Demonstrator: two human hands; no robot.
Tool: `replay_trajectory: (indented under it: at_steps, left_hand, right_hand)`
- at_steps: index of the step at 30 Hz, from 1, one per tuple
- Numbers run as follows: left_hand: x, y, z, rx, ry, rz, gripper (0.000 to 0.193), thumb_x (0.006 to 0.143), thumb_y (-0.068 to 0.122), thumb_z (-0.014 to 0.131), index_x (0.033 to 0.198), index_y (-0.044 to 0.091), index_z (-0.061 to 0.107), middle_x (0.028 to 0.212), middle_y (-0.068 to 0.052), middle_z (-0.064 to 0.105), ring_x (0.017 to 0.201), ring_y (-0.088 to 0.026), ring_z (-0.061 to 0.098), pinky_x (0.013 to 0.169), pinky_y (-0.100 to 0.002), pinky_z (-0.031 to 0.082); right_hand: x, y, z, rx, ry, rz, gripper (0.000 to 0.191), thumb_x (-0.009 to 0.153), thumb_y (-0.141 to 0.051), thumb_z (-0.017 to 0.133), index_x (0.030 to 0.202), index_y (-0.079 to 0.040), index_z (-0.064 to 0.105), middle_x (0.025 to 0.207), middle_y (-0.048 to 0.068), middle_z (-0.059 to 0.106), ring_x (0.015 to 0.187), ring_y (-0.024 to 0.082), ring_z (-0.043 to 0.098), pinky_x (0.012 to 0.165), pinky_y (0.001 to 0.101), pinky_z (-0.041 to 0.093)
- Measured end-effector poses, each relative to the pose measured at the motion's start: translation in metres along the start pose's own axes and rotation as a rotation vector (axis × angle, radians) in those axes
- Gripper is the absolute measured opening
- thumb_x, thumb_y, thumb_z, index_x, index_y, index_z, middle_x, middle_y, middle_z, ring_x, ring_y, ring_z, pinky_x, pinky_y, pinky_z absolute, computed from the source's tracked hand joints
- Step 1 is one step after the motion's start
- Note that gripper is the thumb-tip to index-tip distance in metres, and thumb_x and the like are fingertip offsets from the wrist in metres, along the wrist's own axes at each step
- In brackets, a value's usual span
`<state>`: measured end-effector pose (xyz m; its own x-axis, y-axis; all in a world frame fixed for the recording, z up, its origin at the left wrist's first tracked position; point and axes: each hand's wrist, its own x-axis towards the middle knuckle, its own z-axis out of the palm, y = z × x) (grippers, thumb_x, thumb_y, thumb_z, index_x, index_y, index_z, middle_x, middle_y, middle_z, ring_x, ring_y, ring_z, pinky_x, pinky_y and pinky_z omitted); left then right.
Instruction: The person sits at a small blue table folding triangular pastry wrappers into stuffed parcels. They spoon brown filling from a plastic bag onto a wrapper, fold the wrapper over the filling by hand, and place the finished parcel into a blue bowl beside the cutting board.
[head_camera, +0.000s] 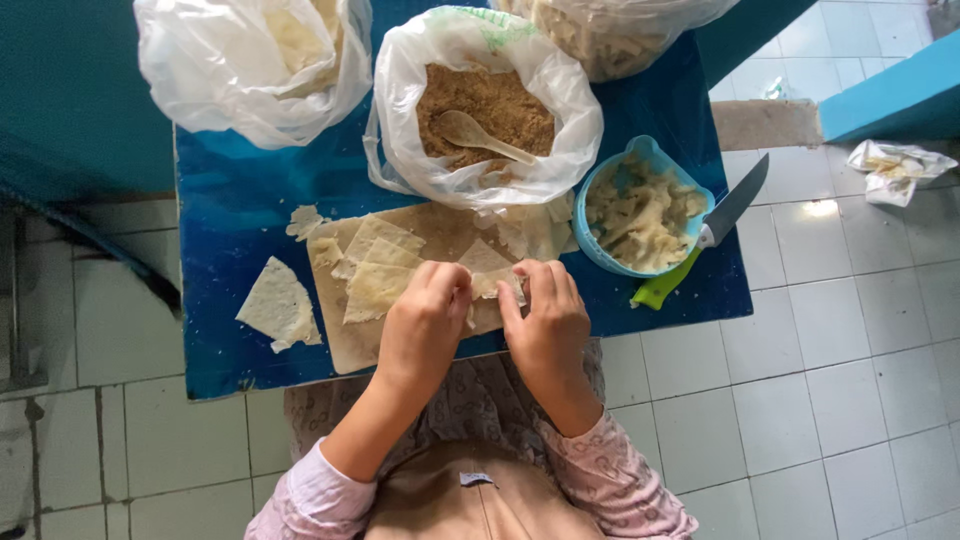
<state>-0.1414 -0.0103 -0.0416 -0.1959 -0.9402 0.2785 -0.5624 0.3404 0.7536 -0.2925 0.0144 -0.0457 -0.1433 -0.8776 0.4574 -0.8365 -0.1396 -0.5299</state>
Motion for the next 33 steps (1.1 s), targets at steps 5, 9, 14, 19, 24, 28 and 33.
replay_trajectory:
  at_steps: [5, 9, 14, 19, 24, 28, 33]
  left_hand:
    - [-0.006, 0.004, 0.0, 0.227, -0.033, 0.009, 0.008, 0.096, 0.017, 0.068, 0.101, 0.01, 0.066, 0.102, -0.008, 0.064, 0.082, -0.031, 0.07, 0.062, -0.043, 0.055]
    - [-0.008, 0.004, -0.005, 0.131, 0.008, 0.034, 0.016, 0.097, 0.011, 0.066, 0.112, 0.007, 0.066, 0.11, -0.011, 0.065, 0.086, -0.035, 0.069, 0.067, -0.043, 0.056]
    - [-0.008, -0.001, -0.015, 0.034, 0.082, -0.017, 0.027, 0.098, 0.001, 0.06, 0.125, 0.002, 0.063, 0.115, -0.016, 0.064, 0.094, -0.038, 0.069, 0.075, -0.043, 0.056]
    - [-0.014, -0.006, -0.021, 0.132, 0.04, 0.015, 0.021, 0.094, 0.005, 0.064, 0.115, 0.006, 0.067, 0.113, -0.014, 0.064, 0.092, -0.035, 0.07, 0.071, -0.042, 0.057]
    - [-0.012, -0.012, -0.02, 0.288, -0.015, 0.013, 0.016, 0.092, 0.009, 0.067, 0.108, 0.009, 0.069, 0.11, -0.007, 0.064, 0.09, -0.029, 0.07, 0.066, -0.039, 0.057]
    - [-0.01, -0.013, -0.021, 0.398, -0.046, 0.082, 0.022, 0.089, 0.005, 0.066, 0.11, 0.01, 0.069, 0.111, -0.004, 0.064, 0.094, -0.025, 0.071, 0.066, -0.036, 0.058]
    - [-0.003, -0.006, -0.017, 0.229, -0.022, 0.195, 0.02, 0.092, 0.012, 0.073, 0.111, 0.009, 0.068, 0.111, -0.006, 0.063, 0.092, -0.026, 0.067, 0.071, -0.038, 0.056]
  right_hand:
    - [-0.003, 0.019, -0.017, 0.014, 0.063, 0.019, 0.015, 0.093, 0.0, 0.071, 0.106, -0.004, 0.066, 0.1, 0.013, 0.061, 0.096, 0.033, 0.062, 0.084, 0.0423, 0.05]
    - [-0.004, 0.019, -0.026, 0.052, 0.051, -0.023, 0.016, 0.094, 0.002, 0.07, 0.109, -0.004, 0.068, 0.101, 0.012, 0.061, 0.095, 0.032, 0.062, 0.084, 0.0413, 0.05]
    - [-0.001, -0.005, -0.017, 0.122, -0.073, -0.257, 0.024, 0.088, -0.005, 0.073, 0.111, -0.002, 0.069, 0.108, 0.014, 0.064, 0.1, 0.033, 0.063, 0.086, 0.0433, 0.049]
    - [0.008, -0.009, -0.001, 0.141, -0.178, -0.281, 0.018, 0.09, -0.003, 0.073, 0.107, -0.003, 0.069, 0.109, 0.01, 0.067, 0.105, 0.033, 0.065, 0.091, 0.0426, 0.052]
    - [0.002, 0.008, 0.007, 0.496, -0.166, 0.117, 0.005, 0.096, -0.003, 0.069, 0.101, -0.001, 0.069, 0.107, 0.011, 0.069, 0.093, 0.022, 0.069, 0.08, 0.0319, 0.054]
    - [-0.004, 0.035, 0.005, 1.135, -0.099, 0.482, 0.008, 0.104, -0.004, 0.063, 0.109, 0.001, 0.066, 0.113, 0.013, 0.071, 0.101, 0.017, 0.066, 0.094, 0.0312, 0.053]
    - [-0.011, 0.069, -0.013, 1.583, -0.018, 0.625, 0.013, 0.101, -0.006, 0.064, 0.112, 0.0, 0.066, 0.11, 0.014, 0.07, 0.101, 0.023, 0.07, 0.096, 0.0378, 0.055]
